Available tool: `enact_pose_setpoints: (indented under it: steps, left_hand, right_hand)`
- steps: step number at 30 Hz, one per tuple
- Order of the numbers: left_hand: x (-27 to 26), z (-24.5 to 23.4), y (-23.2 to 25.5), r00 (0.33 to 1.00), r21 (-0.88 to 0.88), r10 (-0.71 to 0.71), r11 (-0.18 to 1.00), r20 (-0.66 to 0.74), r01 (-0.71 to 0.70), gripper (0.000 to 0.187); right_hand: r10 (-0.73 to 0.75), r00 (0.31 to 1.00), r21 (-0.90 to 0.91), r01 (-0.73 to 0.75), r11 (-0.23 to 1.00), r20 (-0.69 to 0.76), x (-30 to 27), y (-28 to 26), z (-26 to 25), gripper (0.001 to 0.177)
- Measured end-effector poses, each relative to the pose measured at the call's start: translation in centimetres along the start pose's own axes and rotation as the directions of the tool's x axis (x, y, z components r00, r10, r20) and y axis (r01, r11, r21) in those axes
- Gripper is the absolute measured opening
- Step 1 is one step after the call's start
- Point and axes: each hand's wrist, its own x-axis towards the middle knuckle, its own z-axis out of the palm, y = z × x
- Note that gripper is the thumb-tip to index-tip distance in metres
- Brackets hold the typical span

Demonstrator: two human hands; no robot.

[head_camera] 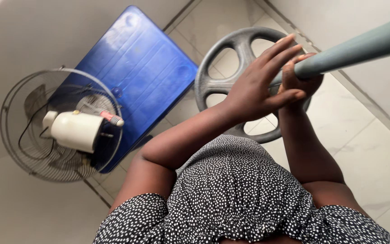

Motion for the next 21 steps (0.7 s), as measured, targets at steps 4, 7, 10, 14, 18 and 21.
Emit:
enact_pose_setpoints:
  steps: [4, 7, 10, 14, 18, 21]
  left_hand:
    - [3.0, 3.7, 4.7, 0.982, -0.081, 0.19, 0.978, -0.01, -0.19, 0.083]
    - [5.0, 5.8, 6.9, 0.962, -0.141, 0.274, 0.952, -0.009, -0.272, 0.083]
    - [6.3, 7.9, 7.9, 0.963, -0.231, 0.27, 0.937, 0.002, -0.262, 0.077]
    - [8.2, 8.9, 9.3, 0.968, -0.285, 0.252, 0.928, 0.011, -0.238, 0.069]
    - [10.1, 8.8, 9.0, 0.968, -0.333, 0.251, 0.914, 0.011, -0.233, 0.062]
    - [12.1, 8.9, 7.7, 0.966, -0.357, 0.256, 0.907, 0.045, -0.224, 0.063]
  right_hand:
    - [0.43, 0.903, 0.754, -0.297, 0.586, 0.022, -1.1, -1.5, -2.4, 0.034]
    - [0.419, 0.905, 0.861, -0.266, 0.433, 0.07, -1.8, -1.8, -4.0, 0.037]
    - [0.401, 0.913, 0.898, -0.231, 0.373, 0.068, -2.5, -1.4, -7.3, 0.04]
    - [0.37, 0.928, 0.935, -0.167, 0.312, 0.042, -1.6, -0.9, -9.7, 0.044]
    - [0.355, 0.934, 0.975, -0.048, 0.215, -0.033, -0.6, -0.3, -9.6, 0.049]
    - [0.322, 0.94, 0.988, 0.073, 0.138, -0.114, 1.5, -0.9, -8.1, 0.052]
